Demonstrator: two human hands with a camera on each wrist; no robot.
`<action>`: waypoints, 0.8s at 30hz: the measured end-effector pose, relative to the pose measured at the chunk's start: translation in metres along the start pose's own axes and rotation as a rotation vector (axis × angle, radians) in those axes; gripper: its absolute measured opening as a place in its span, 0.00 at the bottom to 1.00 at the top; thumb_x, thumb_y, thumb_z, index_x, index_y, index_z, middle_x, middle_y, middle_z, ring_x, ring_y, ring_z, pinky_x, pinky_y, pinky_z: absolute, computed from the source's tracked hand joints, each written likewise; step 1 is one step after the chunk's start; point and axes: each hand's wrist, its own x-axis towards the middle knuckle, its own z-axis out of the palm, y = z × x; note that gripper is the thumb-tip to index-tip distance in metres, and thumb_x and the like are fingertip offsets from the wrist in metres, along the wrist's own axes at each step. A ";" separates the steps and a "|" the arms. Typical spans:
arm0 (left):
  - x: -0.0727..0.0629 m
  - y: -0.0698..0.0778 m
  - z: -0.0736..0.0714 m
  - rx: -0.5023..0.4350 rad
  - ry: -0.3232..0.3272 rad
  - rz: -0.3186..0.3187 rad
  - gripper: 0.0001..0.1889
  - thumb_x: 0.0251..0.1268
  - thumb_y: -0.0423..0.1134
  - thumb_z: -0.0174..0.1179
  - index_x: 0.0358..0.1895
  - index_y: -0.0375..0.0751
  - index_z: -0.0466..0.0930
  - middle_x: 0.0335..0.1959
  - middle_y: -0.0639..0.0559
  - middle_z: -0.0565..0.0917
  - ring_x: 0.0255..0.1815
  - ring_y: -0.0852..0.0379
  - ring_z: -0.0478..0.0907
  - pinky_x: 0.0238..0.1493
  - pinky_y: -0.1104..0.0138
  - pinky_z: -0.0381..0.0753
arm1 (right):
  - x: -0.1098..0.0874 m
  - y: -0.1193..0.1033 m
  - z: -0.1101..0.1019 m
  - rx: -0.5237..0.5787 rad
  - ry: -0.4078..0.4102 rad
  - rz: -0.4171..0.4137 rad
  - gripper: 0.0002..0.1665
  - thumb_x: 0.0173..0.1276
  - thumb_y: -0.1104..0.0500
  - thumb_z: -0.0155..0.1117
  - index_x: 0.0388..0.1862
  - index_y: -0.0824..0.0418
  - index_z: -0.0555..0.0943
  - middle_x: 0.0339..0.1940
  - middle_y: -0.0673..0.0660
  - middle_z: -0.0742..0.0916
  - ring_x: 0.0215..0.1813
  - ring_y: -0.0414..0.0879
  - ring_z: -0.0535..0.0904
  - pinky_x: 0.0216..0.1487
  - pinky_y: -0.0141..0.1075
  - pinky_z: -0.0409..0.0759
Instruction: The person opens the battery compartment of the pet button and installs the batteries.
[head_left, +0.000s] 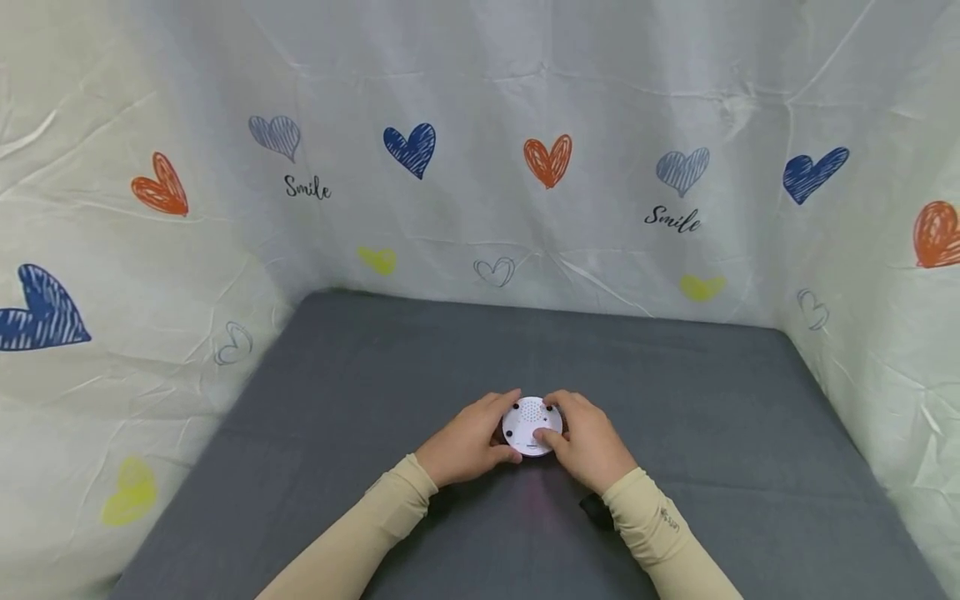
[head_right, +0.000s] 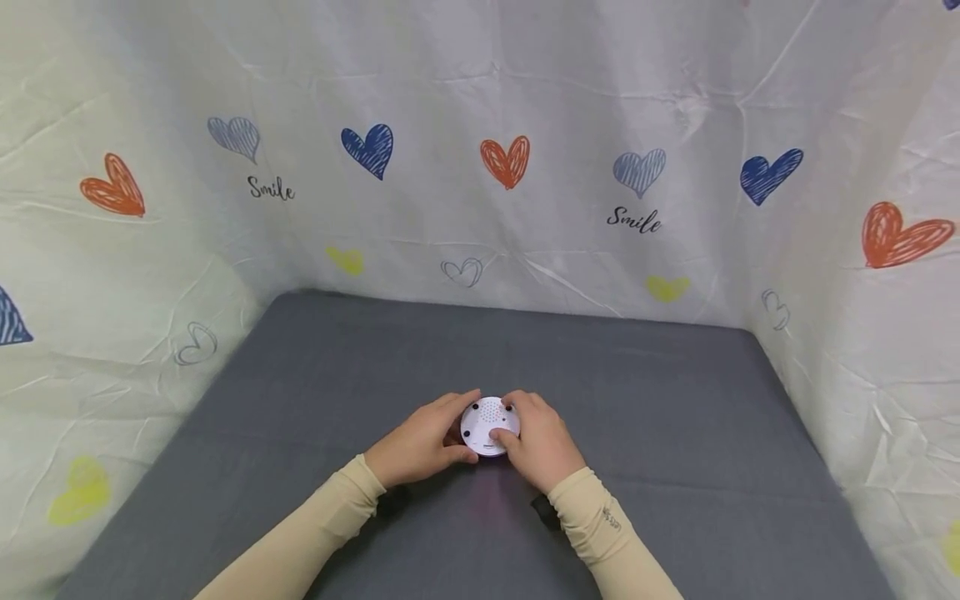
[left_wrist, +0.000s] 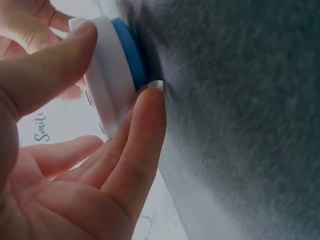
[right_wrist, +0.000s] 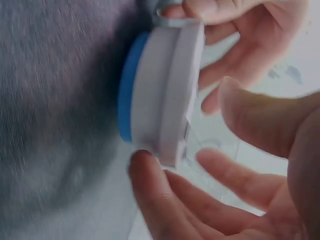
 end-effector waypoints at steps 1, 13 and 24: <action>0.000 -0.001 -0.001 -0.018 -0.006 -0.013 0.48 0.66 0.45 0.78 0.84 0.35 0.62 0.71 0.43 0.78 0.47 0.60 0.80 0.50 0.66 0.83 | 0.001 0.001 -0.002 0.005 -0.010 0.014 0.25 0.72 0.56 0.77 0.64 0.63 0.83 0.57 0.61 0.88 0.42 0.47 0.85 0.44 0.42 0.84; -0.001 0.000 -0.010 -0.126 -0.067 -0.131 0.50 0.59 0.46 0.83 0.81 0.31 0.67 0.65 0.38 0.82 0.40 0.65 0.86 0.42 0.67 0.85 | 0.003 0.010 -0.007 0.027 -0.083 0.061 0.25 0.82 0.51 0.64 0.67 0.66 0.84 0.56 0.60 0.91 0.46 0.46 0.87 0.54 0.50 0.86; 0.010 0.013 -0.017 -0.174 -0.094 -0.141 0.48 0.62 0.46 0.81 0.80 0.28 0.67 0.57 0.40 0.86 0.37 0.64 0.87 0.39 0.65 0.85 | 0.004 0.010 -0.010 0.061 -0.072 0.049 0.27 0.82 0.50 0.65 0.68 0.68 0.84 0.61 0.64 0.90 0.46 0.48 0.89 0.50 0.49 0.88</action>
